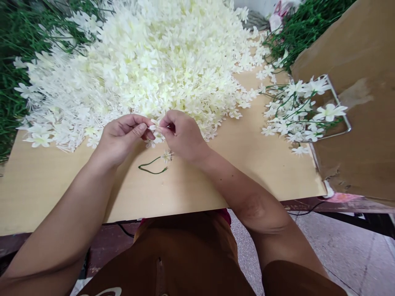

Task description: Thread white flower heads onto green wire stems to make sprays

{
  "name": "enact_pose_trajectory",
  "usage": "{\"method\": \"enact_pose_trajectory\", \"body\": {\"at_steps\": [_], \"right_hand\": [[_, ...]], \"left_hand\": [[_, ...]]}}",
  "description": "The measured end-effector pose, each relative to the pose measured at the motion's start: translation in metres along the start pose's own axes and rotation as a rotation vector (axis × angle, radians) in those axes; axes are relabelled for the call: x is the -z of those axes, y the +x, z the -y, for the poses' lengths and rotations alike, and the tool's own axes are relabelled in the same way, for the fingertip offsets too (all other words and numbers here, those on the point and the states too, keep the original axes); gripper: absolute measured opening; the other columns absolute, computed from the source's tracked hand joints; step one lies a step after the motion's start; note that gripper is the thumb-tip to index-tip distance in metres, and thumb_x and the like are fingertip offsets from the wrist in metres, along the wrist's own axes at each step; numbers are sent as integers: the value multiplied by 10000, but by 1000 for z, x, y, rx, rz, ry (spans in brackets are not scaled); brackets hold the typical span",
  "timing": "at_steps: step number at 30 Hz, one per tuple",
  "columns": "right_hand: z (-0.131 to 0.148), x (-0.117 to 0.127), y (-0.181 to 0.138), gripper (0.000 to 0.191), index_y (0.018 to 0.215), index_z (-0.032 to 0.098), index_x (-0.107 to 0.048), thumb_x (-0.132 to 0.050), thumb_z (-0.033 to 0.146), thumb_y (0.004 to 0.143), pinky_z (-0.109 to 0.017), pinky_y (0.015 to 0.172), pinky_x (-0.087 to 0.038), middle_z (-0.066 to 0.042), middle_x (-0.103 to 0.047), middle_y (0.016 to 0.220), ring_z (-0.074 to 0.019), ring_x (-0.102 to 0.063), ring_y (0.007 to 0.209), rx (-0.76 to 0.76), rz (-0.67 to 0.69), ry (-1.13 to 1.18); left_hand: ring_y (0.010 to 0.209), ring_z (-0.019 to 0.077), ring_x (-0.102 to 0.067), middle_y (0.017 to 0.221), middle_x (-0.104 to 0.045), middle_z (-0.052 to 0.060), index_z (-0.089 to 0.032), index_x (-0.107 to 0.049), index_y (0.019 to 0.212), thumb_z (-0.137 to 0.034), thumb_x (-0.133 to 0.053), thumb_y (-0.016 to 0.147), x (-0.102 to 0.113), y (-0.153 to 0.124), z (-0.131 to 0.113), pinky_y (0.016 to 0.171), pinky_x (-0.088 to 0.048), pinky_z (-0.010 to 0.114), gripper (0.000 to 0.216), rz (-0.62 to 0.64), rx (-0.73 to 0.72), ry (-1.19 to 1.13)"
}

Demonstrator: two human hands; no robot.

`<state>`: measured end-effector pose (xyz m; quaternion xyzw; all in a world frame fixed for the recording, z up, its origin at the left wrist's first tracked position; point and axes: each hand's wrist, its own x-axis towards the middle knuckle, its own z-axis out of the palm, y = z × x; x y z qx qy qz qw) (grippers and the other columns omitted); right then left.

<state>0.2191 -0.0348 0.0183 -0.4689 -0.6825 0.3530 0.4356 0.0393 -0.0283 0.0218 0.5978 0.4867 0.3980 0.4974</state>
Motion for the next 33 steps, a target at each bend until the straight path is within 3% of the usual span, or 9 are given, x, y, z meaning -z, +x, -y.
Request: {"method": "enact_pose_trajectory", "body": {"at_steps": [7,13,18,22,29,33], "right_hand": [[-10,1,4,372,730,185,-593,-835,466,698,-260,609,-457,22,-599,697,-97,-518,655,-124,62,374],[-8,-2,5,411,703,186,-628,-869,511,633,-275,648,-516,17,-643,691,-104,-566,653,-184,27,448],[-7,-6,2,405,690,174,-630,-867,498,642,-276,619,-495,17,-629,666,-101,-543,626,-159,-15,355],[-6,-5,-1,402,736,180,-613,-793,539,735,-280,611,-476,18,-603,686,-101,-518,629,-127,-2,250],[3,-8,-10,339,749,225,-484,-759,420,790,-358,765,-497,-19,-515,820,-176,-521,832,248,-186,-196],[-1,-12,-9,313,713,228,-456,-627,407,905,-371,792,-473,-15,-497,750,-181,-507,788,244,-117,-249]], "left_hand": [[613,133,-644,657,-666,5,-171,-659,773,-295,-809,732,-10,2,1,557,-504,237,200,-54,20,-86],[585,113,-610,659,-677,6,-164,-689,771,-286,-815,716,-11,-1,1,552,-485,228,184,-87,-31,-64],[562,107,-562,657,-665,12,-165,-688,765,-400,-831,704,-11,-2,5,522,-440,232,282,-91,-78,-1],[584,119,-556,684,-654,20,-177,-663,786,-492,-770,753,-10,-1,10,539,-443,250,334,-55,-124,52],[683,145,-575,805,-666,21,-204,-590,840,-361,-583,900,-9,-4,13,611,-449,274,167,-135,-292,486],[779,178,-607,848,-664,31,-214,-567,865,-313,-535,923,-9,-6,8,691,-470,300,119,-118,-363,690]]}}
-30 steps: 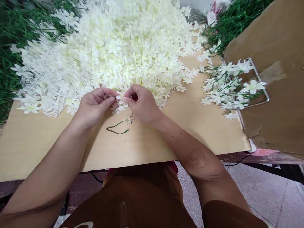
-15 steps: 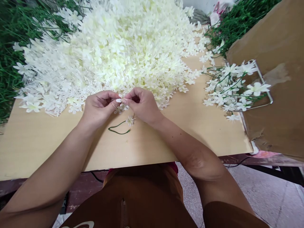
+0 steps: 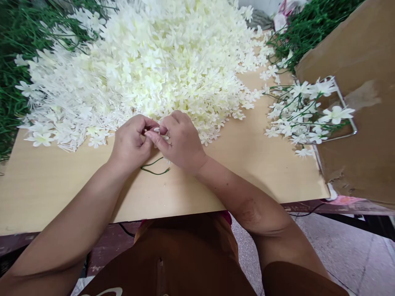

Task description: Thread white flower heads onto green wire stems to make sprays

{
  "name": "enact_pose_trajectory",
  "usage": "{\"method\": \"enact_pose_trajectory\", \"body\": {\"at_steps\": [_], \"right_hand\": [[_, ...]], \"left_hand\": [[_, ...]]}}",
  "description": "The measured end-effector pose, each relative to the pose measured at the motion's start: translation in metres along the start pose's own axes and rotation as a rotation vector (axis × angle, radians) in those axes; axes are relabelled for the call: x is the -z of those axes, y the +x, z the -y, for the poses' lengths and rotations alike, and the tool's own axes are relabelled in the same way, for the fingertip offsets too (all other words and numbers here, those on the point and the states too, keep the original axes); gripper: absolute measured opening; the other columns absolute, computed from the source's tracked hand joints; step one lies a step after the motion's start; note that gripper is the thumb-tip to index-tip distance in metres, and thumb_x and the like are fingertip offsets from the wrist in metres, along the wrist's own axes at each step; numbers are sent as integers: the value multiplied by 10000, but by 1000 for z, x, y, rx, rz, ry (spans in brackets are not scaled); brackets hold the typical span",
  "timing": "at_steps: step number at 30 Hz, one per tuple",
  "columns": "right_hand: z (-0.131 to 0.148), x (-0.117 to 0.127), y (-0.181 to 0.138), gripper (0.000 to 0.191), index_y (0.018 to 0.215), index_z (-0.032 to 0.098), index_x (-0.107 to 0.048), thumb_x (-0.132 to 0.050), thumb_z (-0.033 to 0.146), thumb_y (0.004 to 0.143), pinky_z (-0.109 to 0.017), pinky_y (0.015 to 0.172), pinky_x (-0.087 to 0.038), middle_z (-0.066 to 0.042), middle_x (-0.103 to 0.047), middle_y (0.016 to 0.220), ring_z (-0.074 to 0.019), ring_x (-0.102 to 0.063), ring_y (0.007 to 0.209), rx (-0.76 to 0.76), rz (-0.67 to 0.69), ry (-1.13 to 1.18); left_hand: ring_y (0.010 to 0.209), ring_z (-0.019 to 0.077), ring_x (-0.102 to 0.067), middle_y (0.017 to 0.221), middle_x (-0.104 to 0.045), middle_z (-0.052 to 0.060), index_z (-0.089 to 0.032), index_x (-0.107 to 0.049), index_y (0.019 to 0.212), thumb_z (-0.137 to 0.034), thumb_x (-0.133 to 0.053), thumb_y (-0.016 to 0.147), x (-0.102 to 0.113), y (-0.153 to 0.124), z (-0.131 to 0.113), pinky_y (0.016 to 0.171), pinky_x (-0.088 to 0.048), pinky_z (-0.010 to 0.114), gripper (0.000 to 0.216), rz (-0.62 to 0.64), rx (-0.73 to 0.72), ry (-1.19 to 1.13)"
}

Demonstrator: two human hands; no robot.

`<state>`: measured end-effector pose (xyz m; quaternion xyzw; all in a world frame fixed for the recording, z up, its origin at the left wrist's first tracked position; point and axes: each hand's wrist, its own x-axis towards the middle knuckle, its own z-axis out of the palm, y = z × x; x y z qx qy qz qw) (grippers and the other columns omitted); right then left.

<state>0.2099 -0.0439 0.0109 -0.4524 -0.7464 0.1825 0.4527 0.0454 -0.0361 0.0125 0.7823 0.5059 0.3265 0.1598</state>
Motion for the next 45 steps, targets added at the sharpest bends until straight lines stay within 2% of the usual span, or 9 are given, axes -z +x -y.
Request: {"method": "enact_pose_trajectory", "body": {"at_steps": [5,10,15,20,25,29,35,38,45], "right_hand": [[0,3,3,247,702,223,-461,-561,270,923,-357,813,-448,-23,-534,769,-175,-525,812,-117,53,109],[5,6,4,363,691,227,-479,-693,463,863,-348,812,-432,4,-524,723,-163,-489,776,-200,72,159],[2,6,5,367,671,217,-490,-636,456,908,-328,743,-416,1,-507,711,-148,-473,740,-208,78,218],[1,9,6,399,675,202,-525,-677,524,854,-296,650,-407,4,-511,713,-125,-463,693,-318,112,384],[2,10,7,450,665,188,-566,-743,587,777,-276,640,-448,-1,-537,729,-119,-503,713,-405,107,502],[1,11,7,492,723,203,-566,-713,670,767,-271,673,-530,6,-549,732,-119,-547,729,-467,164,639],[-4,13,9,497,985,218,-583,-775,609,745,-278,748,-586,-8,-623,911,-113,-624,786,-402,304,792],[-6,13,10,488,927,209,-579,-800,593,724,-264,700,-556,20,-605,800,-95,-589,705,-375,350,779],[-7,14,13,480,802,196,-602,-831,599,678,-276,636,-541,26,-596,713,-94,-557,619,-421,259,770]], "left_hand": [[784,193,-595,829,-638,34,-222,-552,846,-303,-550,921,3,2,-4,708,-438,312,110,-13,-11,19],[787,204,-577,841,-650,42,-228,-572,838,-336,-577,899,4,2,-6,695,-422,314,125,-5,-5,-11],[737,196,-559,797,-635,37,-226,-554,815,-283,-550,882,3,2,-8,670,-399,315,88,-17,-19,16],[705,191,-539,768,-613,30,-226,-534,800,-259,-544,871,3,1,-11,651,-373,319,79,-44,-20,27],[686,187,-529,750,-607,31,-224,-513,771,-246,-546,860,4,1,-14,633,-359,323,98,-45,-36,7],[681,176,-529,744,-611,26,-228,-519,774,-288,-587,861,6,1,-11,635,-388,312,126,-40,21,-109],[634,164,-512,696,-587,11,-233,-541,787,-461,-645,852,4,-1,-3,599,-389,298,259,8,165,-383],[653,167,-513,703,-592,15,-233,-533,773,-508,-669,825,3,-1,-3,594,-389,288,311,30,192,-425],[631,161,-511,679,-574,7,-231,-543,773,-462,-701,817,5,1,-4,579,-398,286,283,38,210,-442]]}}
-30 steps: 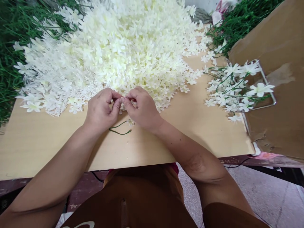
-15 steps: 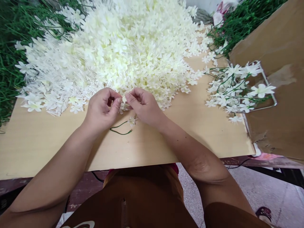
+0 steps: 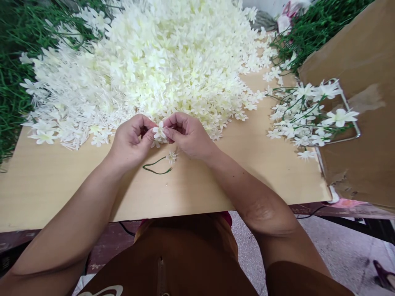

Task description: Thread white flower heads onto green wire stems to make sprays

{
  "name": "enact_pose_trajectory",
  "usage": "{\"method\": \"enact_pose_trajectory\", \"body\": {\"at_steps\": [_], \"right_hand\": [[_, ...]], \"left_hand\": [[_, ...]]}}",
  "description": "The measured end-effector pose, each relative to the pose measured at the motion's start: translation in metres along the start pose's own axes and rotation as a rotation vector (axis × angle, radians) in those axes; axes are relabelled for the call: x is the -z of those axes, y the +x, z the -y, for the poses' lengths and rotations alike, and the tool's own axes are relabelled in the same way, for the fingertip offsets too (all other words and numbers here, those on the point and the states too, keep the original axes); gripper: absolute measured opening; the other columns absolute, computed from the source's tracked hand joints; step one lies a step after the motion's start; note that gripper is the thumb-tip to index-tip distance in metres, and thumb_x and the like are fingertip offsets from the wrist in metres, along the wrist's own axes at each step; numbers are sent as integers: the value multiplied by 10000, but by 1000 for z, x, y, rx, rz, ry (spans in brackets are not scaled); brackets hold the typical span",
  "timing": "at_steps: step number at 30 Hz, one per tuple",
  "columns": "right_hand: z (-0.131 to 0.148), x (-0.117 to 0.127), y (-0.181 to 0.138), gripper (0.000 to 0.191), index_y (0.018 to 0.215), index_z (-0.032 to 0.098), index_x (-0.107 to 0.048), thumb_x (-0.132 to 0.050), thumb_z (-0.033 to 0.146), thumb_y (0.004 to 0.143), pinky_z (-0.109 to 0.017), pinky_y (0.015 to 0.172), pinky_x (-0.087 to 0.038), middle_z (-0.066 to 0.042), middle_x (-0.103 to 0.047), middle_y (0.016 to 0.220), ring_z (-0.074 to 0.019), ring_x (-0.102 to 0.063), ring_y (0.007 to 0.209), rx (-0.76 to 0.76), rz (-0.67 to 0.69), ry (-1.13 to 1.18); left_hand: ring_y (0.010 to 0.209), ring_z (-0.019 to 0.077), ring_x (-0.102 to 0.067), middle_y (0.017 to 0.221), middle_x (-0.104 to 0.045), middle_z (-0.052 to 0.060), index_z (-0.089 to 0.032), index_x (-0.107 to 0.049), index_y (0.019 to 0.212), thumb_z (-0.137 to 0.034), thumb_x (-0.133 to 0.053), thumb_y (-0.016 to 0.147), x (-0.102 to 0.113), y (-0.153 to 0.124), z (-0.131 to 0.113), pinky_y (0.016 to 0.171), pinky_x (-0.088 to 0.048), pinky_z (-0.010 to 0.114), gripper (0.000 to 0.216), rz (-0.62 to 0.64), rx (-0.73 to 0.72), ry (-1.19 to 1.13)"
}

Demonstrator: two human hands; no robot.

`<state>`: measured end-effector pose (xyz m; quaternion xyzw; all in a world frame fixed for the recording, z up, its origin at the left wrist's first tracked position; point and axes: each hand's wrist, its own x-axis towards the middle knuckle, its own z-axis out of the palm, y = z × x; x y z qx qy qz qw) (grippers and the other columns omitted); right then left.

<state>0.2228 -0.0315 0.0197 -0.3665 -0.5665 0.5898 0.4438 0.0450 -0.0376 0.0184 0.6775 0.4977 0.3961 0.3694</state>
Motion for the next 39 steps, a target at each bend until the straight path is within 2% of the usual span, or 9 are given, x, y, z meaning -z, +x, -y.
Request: {"method": "enact_pose_trajectory", "body": {"at_steps": [3,9,14,18,22,28,31,33,39], "right_hand": [[2,0,-1,462,778,206,-602,-839,588,672,-283,649,-544,30,-588,699,-100,-555,623,-1,-26,10],[5,2,-3,439,792,207,-596,-809,584,721,-282,687,-537,26,-575,715,-107,-570,670,17,22,49],[9,0,-4,451,816,209,-610,-845,568,678,-255,654,-493,20,-592,765,-100,-542,696,32,8,-43],[8,1,-4,420,756,194,-601,-850,527,695,-253,601,-430,34,-548,688,-93,-485,646,53,26,-102],[11,3,-5,411,750,188,-607,-860,507,690,-262,626,-449,30,-553,690,-101,-507,664,33,35,-85],[12,2,-5,455,844,197,-603,-843,552,692,-246,633,-521,31,-616,730,-91,-581,658,-93,-7,87],[10,-2,-5,491,851,179,-612,-873,544,650,-225,585,-518,35,-630,694,-86,-595,625,-218,97,115],[9,-5,-5,474,789,162,-619,-869,542,656,-213,550,-495,42,-608,644,-71,-566,575,-242,156,130],[12,-6,-7,442,671,167,-588,-888,492,647,-200,524,-401,63,-547,579,-46,-481,540,-219,40,223]], "left_hand": [[622,161,-538,676,-583,5,-234,-540,780,-465,-703,830,-1,0,-2,575,-432,287,288,33,29,-62],[614,159,-557,658,-585,6,-231,-544,776,-527,-721,824,-1,0,-6,576,-460,289,348,97,81,-191],[596,138,-500,667,-568,2,-220,-558,758,-552,-727,798,-1,1,-4,557,-416,280,375,133,82,-210],[540,119,-416,601,-499,-18,-217,-544,723,-556,-723,790,-1,1,-8,506,-332,271,389,173,61,-180],[512,110,-378,574,-467,-26,-220,-539,706,-549,-732,781,1,1,-13,476,-299,266,389,193,63,-196],[570,124,-501,642,-569,-5,-213,-548,747,-464,-737,798,0,2,-8,528,-403,260,318,91,115,-269],[563,120,-525,635,-568,-17,-213,-543,781,-486,-742,804,-2,3,-4,528,-424,249,338,45,76,-326],[567,124,-545,643,-583,-14,-212,-547,799,-529,-739,808,-4,2,-1,534,-443,250,371,32,25,-338],[561,127,-523,624,-554,-20,-214,-546,805,-466,-733,836,-7,2,6,536,-428,255,316,34,-4,-262]]}}
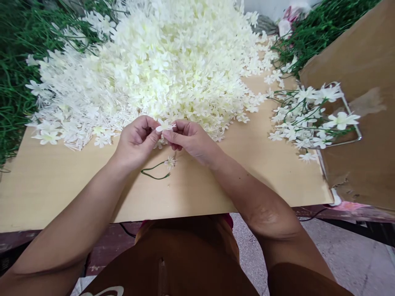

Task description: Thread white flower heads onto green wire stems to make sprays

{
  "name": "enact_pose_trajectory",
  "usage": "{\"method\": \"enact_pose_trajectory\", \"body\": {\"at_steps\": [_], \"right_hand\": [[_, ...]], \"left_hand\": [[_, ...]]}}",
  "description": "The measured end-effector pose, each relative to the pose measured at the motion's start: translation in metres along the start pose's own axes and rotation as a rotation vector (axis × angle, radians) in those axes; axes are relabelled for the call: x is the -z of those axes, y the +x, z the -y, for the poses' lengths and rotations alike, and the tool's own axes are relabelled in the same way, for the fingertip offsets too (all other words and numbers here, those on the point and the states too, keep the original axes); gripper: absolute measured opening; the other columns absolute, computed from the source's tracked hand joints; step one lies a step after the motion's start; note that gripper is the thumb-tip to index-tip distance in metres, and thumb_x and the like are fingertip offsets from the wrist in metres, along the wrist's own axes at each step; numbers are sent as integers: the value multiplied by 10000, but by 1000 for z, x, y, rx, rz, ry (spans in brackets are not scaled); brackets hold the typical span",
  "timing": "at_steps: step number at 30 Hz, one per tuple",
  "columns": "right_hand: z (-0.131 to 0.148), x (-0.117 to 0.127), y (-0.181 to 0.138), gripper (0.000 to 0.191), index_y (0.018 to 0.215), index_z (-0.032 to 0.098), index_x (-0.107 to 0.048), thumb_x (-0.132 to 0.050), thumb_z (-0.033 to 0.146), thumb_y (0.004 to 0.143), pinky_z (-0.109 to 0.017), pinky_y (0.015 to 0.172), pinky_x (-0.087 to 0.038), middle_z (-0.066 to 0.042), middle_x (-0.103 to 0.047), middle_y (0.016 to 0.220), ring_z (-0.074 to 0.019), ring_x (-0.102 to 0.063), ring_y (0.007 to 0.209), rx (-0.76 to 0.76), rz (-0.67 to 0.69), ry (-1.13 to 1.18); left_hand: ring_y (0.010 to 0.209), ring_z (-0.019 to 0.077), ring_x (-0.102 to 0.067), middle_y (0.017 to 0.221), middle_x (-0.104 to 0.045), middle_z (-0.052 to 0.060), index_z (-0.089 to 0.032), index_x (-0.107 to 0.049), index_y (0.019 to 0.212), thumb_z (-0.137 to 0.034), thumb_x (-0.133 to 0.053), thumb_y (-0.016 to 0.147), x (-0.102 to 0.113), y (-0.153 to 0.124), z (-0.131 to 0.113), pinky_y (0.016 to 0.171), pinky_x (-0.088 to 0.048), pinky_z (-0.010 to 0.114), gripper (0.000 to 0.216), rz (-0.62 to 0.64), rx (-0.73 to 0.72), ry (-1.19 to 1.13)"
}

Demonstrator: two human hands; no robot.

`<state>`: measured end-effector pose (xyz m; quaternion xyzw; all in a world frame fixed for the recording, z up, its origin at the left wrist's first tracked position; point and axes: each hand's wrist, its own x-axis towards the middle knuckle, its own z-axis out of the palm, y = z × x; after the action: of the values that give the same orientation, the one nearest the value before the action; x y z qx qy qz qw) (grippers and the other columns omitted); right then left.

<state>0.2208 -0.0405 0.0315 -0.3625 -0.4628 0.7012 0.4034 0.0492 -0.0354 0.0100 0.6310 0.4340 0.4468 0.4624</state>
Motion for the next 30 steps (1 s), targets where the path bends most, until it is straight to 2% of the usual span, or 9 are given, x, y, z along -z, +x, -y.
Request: {"method": "enact_pose_trajectory", "body": {"at_steps": [4,7,11,13,18,21,25,28,30], "right_hand": [[12,3,-6,379,648,174,-594,-865,435,692,-214,546,-411,42,-570,586,-63,-492,567,23,33,38],[16,5,-8,375,653,173,-589,-848,437,717,-210,525,-405,36,-580,603,-62,-496,558,-11,-2,-13],[9,1,-4,505,688,160,-591,-841,598,663,-206,500,-414,34,-576,622,-55,-504,536,-99,29,-96],[5,-1,-2,536,693,159,-584,-833,632,649,-205,491,-403,41,-562,610,-51,-493,525,-93,45,-80],[2,0,-2,474,652,164,-557,-872,517,661,-191,500,-358,61,-533,576,-35,-455,531,-15,-5,3],[5,4,-3,451,647,170,-541,-854,491,700,-197,494,-332,61,-524,581,-38,-455,534,7,28,-3],[6,7,-5,438,688,181,-533,-820,507,748,-214,494,-343,58,-497,600,-50,-440,541,59,44,-173],[4,5,-5,443,804,185,-564,-876,476,685,-219,529,-394,44,-544,712,-61,-477,603,137,-38,-306],[3,4,-5,455,850,184,-579,-885,471,672,-224,563,-428,37,-562,757,-68,-501,636,178,-30,-326]], "left_hand": [[539,104,-474,608,-515,-37,-210,-530,781,-388,-727,849,8,5,3,510,-377,233,274,-102,32,33],[533,94,-455,603,-508,-39,-205,-528,770,-412,-732,844,10,7,2,502,-364,226,300,-135,30,16],[557,114,-517,631,-554,-18,-209,-532,791,-530,-734,816,3,3,-4,530,-413,249,380,-25,1,-27],[572,125,-539,637,-564,-14,-214,-529,796,-562,-733,805,0,1,-6,548,-430,261,404,14,3,-22],[584,127,-541,646,-555,-17,-218,-530,802,-580,-735,798,-2,0,-6,554,-429,264,416,17,-13,-6],[575,119,-525,638,-537,-23,-216,-525,800,-595,-725,804,-1,0,-9,549,-419,255,428,40,-33,-37],[570,108,-483,641,-522,-24,-211,-518,789,-605,-714,807,1,-1,-13,538,-398,242,440,86,-24,-34],[585,106,-486,654,-539,-14,-198,-522,773,-610,-699,814,4,-2,-16,544,-403,234,451,157,-18,-1],[599,106,-495,665,-560,-6,-188,-531,761,-609,-700,814,5,-2,-18,551,-408,230,457,191,-32,27]]}}
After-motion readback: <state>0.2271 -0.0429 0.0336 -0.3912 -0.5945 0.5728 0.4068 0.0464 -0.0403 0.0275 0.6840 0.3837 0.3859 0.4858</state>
